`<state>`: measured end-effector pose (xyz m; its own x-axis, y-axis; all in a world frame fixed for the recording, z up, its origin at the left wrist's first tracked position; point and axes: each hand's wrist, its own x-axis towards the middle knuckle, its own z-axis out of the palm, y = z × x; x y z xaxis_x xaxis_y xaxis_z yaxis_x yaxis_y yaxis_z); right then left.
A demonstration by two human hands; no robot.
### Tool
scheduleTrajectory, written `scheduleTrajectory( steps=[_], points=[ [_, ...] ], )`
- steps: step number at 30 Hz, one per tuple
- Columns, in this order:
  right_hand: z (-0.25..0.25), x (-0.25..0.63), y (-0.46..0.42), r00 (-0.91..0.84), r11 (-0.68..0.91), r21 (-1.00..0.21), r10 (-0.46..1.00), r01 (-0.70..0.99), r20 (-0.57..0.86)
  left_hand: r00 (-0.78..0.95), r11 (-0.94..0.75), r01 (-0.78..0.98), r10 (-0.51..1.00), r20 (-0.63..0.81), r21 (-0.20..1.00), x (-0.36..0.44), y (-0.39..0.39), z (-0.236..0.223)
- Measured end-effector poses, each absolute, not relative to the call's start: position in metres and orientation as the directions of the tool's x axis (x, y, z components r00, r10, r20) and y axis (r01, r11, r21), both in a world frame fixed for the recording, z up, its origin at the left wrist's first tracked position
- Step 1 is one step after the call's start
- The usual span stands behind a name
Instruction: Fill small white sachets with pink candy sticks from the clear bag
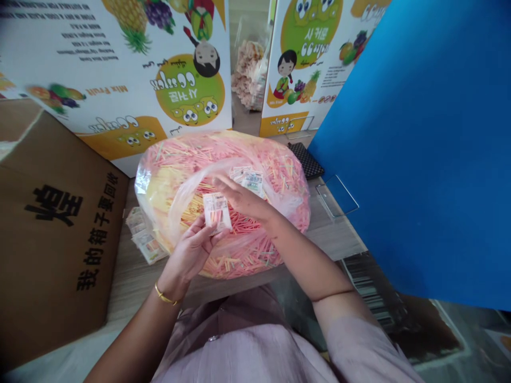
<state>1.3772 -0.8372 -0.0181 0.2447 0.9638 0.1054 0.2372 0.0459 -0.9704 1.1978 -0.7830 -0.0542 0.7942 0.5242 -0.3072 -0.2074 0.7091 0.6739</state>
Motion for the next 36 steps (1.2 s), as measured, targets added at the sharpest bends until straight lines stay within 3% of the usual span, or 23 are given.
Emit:
scheduleTrajectory(
  steps=[2,5,10,15,17,19,22,24,26,29,33,36],
  points=[
    [-0.019,1.377,-0.837,0.294,0.027,-0.97,0.951,0.241,0.1,0.784,0.699,-0.221,0.542,-0.302,0.681,1.199,-0.784,-0.052],
    [-0.019,1.372,-0.837,0.162,-0.051,-0.945,0.987,0.322,0.002,0.775,0.651,-0.206,0.564,-0.284,0.73,1.197,-0.784,-0.049],
    [-0.018,1.356,-0.84,0.112,-0.073,-0.916,0.993,0.396,-0.031,0.733,0.344,-0.144,0.667,-0.134,0.928,1.185,-0.785,-0.046],
    [-0.016,1.344,-0.843,0.072,0.0,-0.921,0.997,0.39,0.03,0.683,0.175,-0.029,0.722,-0.108,0.984,1.162,-0.794,-0.037],
    [-0.015,1.351,-0.848,0.158,0.036,-0.936,0.983,0.35,0.097,0.565,0.072,-0.01,0.823,-0.053,0.997,1.148,-0.795,-0.032],
    [-0.017,1.366,-0.856,0.371,-0.002,-0.942,0.919,0.337,0.131,0.34,-0.083,0.005,0.937,0.077,0.996,1.13,-0.787,-0.031],
    [-0.028,1.398,-0.874,0.685,-0.248,-0.843,0.706,0.477,0.18,-0.019,-0.243,-0.003,0.97,0.243,0.97,1.104,-0.759,-0.048],
    [-0.04,1.415,-0.884,0.755,-0.436,-0.687,0.605,0.581,0.253,-0.108,-0.183,-0.029,0.978,0.179,0.983,1.09,-0.738,-0.069],
    [-0.054,1.425,-0.89,0.76,-0.557,-0.542,0.587,0.63,0.28,-0.098,-0.079,-0.004,0.992,0.078,0.997,1.081,-0.722,-0.094],
    [-0.073,1.428,-0.886,0.77,-0.64,-0.439,0.589,0.63,0.245,0.001,0.004,0.141,1.0,-0.004,0.99,1.079,-0.714,-0.125],
    [-0.083,1.43,-0.875,0.812,-0.65,-0.504,0.54,0.569,0.22,0.045,-0.123,0.512,0.992,0.116,0.85,1.091,-0.713,-0.145],
    [-0.084,1.435,-0.874,0.818,-0.58,-0.613,0.535,0.537,0.21,0.084,-0.263,0.624,0.959,0.272,0.735,1.099,-0.708,-0.153]
  ],
)
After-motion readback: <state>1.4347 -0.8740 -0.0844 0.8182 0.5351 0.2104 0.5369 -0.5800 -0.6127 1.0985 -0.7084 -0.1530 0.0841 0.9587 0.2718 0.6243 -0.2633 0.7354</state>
